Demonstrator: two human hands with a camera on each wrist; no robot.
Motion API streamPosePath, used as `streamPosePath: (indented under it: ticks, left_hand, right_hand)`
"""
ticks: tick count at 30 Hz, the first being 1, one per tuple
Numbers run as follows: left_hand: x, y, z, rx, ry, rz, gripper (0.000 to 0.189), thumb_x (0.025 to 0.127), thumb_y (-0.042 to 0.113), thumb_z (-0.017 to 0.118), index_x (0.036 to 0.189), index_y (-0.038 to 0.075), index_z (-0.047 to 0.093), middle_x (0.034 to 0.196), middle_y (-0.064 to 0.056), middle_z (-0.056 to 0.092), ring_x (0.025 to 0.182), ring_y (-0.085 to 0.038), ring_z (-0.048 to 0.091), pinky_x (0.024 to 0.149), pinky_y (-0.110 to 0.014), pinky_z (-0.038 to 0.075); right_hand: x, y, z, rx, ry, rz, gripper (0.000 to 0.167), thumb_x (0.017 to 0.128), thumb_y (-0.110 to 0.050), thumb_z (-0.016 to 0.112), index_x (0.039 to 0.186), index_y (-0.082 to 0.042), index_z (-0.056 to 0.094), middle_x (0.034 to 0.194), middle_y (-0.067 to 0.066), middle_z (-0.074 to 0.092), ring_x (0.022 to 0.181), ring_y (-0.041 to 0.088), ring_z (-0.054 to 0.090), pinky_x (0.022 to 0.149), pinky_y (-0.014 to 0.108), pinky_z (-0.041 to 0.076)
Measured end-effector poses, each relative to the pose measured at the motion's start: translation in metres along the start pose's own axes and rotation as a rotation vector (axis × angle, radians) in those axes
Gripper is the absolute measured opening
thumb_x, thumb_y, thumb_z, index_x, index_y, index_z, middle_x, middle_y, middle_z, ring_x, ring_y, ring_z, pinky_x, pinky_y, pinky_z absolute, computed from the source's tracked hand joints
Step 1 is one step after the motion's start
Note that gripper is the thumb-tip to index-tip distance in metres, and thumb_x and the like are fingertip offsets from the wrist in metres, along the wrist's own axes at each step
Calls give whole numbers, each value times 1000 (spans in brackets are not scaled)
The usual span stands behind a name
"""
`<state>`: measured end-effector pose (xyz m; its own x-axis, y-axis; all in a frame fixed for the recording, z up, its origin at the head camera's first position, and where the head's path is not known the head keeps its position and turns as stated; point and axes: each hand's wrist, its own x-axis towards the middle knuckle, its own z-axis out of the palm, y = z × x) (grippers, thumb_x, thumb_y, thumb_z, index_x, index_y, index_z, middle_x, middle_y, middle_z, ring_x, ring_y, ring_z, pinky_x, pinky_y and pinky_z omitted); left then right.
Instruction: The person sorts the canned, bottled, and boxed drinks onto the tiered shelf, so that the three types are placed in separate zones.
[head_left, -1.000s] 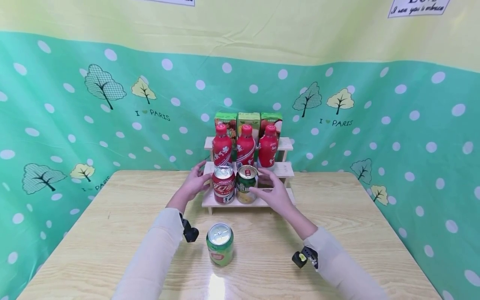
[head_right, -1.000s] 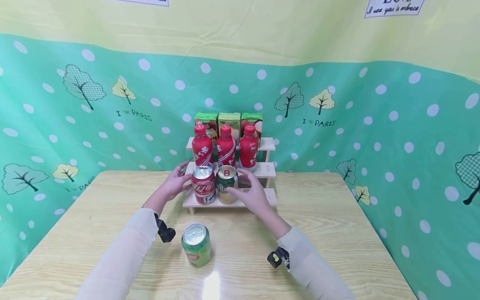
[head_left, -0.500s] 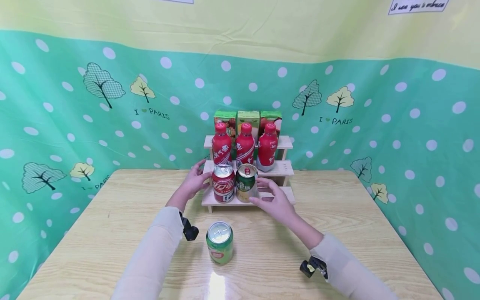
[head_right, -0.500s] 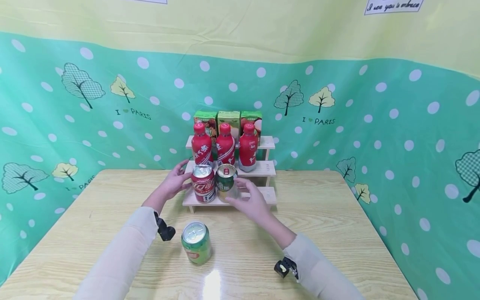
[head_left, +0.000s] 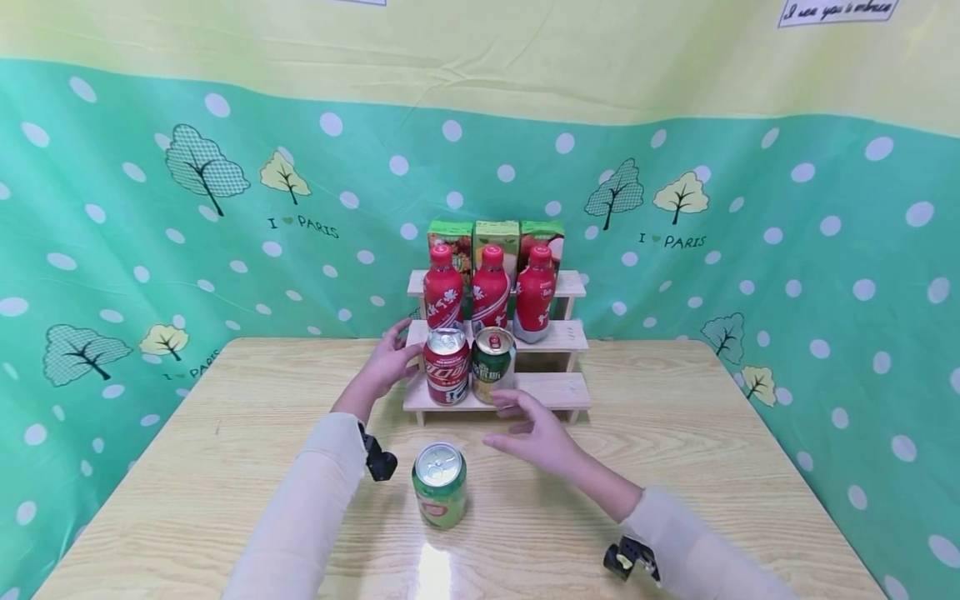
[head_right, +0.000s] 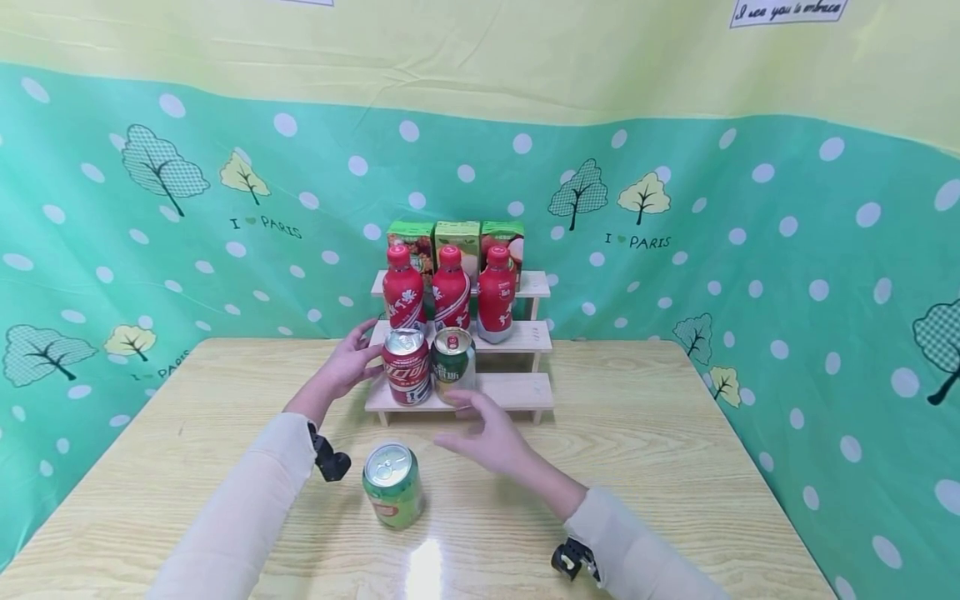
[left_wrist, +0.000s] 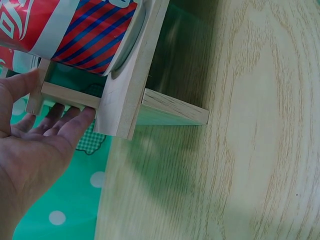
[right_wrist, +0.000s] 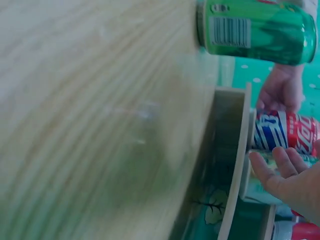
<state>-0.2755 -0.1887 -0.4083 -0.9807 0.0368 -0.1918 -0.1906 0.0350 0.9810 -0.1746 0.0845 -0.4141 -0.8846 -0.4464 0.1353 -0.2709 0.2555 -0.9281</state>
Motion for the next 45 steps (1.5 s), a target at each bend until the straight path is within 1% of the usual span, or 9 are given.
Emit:
streamPosePath:
  ticks: [6,12,15,19,24,26,33,40,45]
  left_hand:
    - [0,0,0,-6,-3,-1,71,95,5,47,152,20,7,156,-20,11,138,-39,28,109,-51,37]
    - [0,0,0,-7,-5,-2,71,95,5,47,152,20,6,156,-21,9,138,-39,28,109,-52,36]
    - [1,-1,-1,-5,-1,-3,72,95,5,47,152,20,7,156,-21,10,138,-38,28,109,-51,36]
    - [1,-2,-1,-7,-4,-4,72,95,5,48,152,20,7,156,-21,10,139,-38,28,110,-51,36]
    - [1,-2,-1,-17,-4,-4,72,95,5,48,152,20,7,155,-21,12,138,-37,29,110,-52,35]
    - [1,-2,0,-18,-7,-1,72,95,5,47,152,21,6,155,-21,11,139,-38,28,110,-52,35]
    - [-1,0,0,1,-10,0,72,95,7,47,152,20,5,156,-21,11,138,-38,28,110,-51,36]
    - [-1,2,1,18,-2,3,72,95,7,48,152,20,6,156,-21,10,139,-38,28,109,-50,38]
    - [-1,1,0,11,-4,1,72,95,6,47,152,20,6,156,-21,9,139,-38,27,109,-51,37]
  right_hand:
    - [-8,3,12,7,-94,3,60,77,-22,77,130,-15,51,127,9,55,117,31,53,96,48,49]
    - [-12,6,23,26,-204,-29,65,77,-24,77,133,-13,47,132,7,53,118,34,52,96,50,49]
    - [-14,9,28,23,-256,-36,68,78,-26,76,136,-13,44,135,7,50,119,33,51,96,49,49]
    - [-15,11,36,19,-289,-53,69,78,-26,76,137,-16,42,136,5,50,118,28,52,95,46,50]
    - [-18,10,44,39,-302,-62,70,77,-23,77,137,-26,41,134,-3,51,117,26,52,93,43,51]
    - [-19,9,47,43,-305,-56,72,77,-24,78,138,-27,39,134,-4,50,117,24,52,93,41,52]
    - [-21,9,60,39,-271,-41,82,73,-29,80,141,-28,34,136,-5,47,115,15,51,90,28,52]
    - [-24,8,74,82,-230,-53,91,70,-27,83,142,-29,29,135,-2,47,116,14,52,90,23,52]
    - [-24,5,81,98,-181,-24,88,69,-24,83,141,-30,31,132,-2,50,117,14,53,90,21,50]
